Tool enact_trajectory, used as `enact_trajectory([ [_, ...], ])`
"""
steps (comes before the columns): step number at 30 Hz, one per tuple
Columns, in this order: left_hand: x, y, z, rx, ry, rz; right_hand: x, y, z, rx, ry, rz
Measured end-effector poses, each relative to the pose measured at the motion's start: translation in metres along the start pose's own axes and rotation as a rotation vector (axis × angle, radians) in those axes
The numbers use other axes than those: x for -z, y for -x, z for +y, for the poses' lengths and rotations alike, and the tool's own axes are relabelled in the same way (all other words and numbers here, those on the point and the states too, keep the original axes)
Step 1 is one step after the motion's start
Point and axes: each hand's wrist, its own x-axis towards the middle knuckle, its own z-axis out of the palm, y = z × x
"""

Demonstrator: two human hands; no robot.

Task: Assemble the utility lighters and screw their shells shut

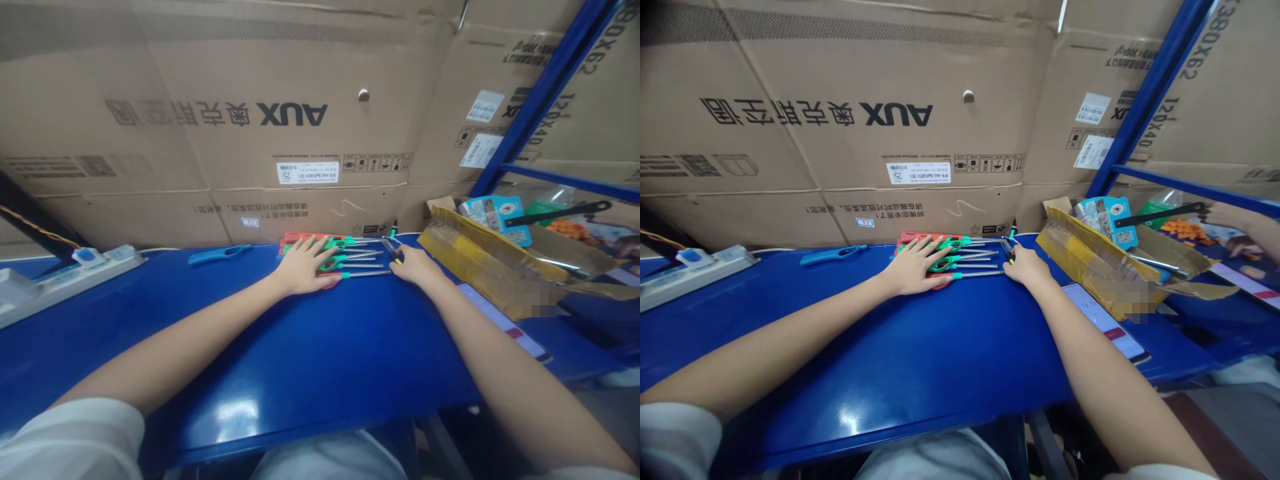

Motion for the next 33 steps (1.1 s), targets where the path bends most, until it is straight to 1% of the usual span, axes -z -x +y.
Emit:
enact_trajectory([
  [4,0.0,0.0,-0.001,0.083,-0.052,0.033,0.002,0.005,-0.007,-0.015,0.006,-0.008],
  [7,0.0,0.008,0.0,0.111,-0.107,0.064,0.0,0.006,-0.007,-0.011,-0.005,0.008],
  [9,0.0,0.015,-0.001,0.127,-0.135,0.078,-0.002,0.007,-0.006,0.011,-0.019,0.043],
  [11,0.0,0.02,-0.003,0.158,-0.147,0.083,-0.006,0.007,-0.006,0.062,-0.044,0.114],
  [14,0.0,0.023,-0.005,0.201,-0.134,0.061,-0.014,0.003,-0.015,0.194,-0.124,0.232],
  [16,-0.001,0.024,-0.006,0.211,-0.108,0.05,-0.023,-0.003,-0.024,0.279,-0.201,0.267],
  [18,-0.001,0.024,-0.006,0.221,-0.073,0.044,-0.033,-0.012,-0.033,0.315,-0.275,0.276],
  [20,-0.001,0.025,-0.006,0.245,-0.03,0.022,-0.042,-0.024,-0.039,0.286,-0.338,0.283],
  [23,0.001,0.027,-0.007,0.265,0.026,-0.022,-0.05,-0.045,-0.043,0.19,-0.411,0.285],
  [26,0.005,0.03,-0.007,0.259,0.063,-0.028,-0.05,-0.064,-0.045,0.081,-0.476,0.261],
  [29,0.007,0.032,-0.006,0.284,0.114,-0.041,-0.046,-0.076,-0.047,-0.007,-0.548,0.24],
  [33,0.007,0.034,-0.004,0.308,0.17,-0.028,-0.046,-0.079,-0.051,-0.041,-0.655,0.231],
])
